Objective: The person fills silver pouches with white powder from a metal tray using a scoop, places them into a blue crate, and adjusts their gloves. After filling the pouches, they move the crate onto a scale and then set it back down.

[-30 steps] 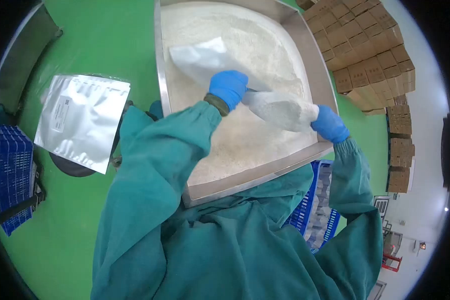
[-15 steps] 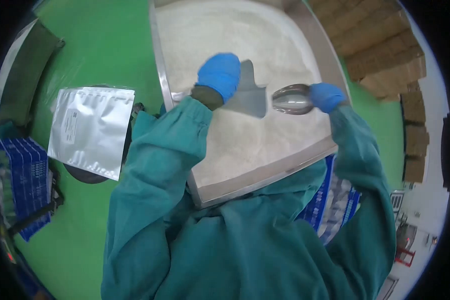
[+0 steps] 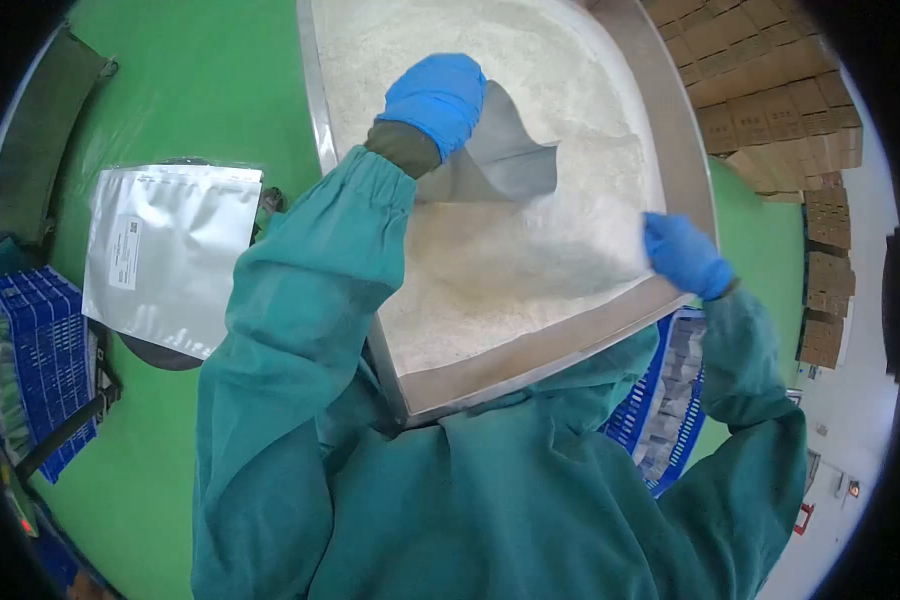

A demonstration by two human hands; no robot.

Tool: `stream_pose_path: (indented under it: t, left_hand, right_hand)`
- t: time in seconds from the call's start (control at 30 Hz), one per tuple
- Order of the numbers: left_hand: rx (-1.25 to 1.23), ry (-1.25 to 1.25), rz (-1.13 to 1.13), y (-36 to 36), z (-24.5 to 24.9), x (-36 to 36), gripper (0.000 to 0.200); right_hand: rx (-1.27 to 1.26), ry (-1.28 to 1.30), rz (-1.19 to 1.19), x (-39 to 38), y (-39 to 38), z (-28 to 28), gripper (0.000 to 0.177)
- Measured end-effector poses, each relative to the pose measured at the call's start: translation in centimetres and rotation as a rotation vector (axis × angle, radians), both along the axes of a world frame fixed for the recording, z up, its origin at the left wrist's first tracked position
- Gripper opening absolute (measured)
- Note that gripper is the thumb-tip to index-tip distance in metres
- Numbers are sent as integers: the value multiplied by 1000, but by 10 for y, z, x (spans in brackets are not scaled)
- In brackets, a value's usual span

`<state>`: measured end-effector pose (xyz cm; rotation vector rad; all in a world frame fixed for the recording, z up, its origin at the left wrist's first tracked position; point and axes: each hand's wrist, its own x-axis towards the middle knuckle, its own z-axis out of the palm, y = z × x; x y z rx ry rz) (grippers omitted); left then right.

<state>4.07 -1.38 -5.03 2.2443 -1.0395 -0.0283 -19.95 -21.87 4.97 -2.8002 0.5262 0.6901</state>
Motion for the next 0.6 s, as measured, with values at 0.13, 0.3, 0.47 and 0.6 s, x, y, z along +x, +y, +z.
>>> stream_pose_path:
  t: [0.13,0.3,0.47,0.6]
  left_hand:
    - [72,-85,-50,-5,1,-26,16]
    - [-45,-131,-47,-17,14,-44,14]
    - [-174,-197,8,-6,-17,-29,12]
    - [106,-111,-160,10,-7,-25,19]
  right_hand:
    - [-72,-3,-7,45,13,59,23]
    - [-369,-111,381,80,36,44,24]
    - [-600,89,266,60,-8,79,22]
    - [-339,321,299,52,-64,-112,25]
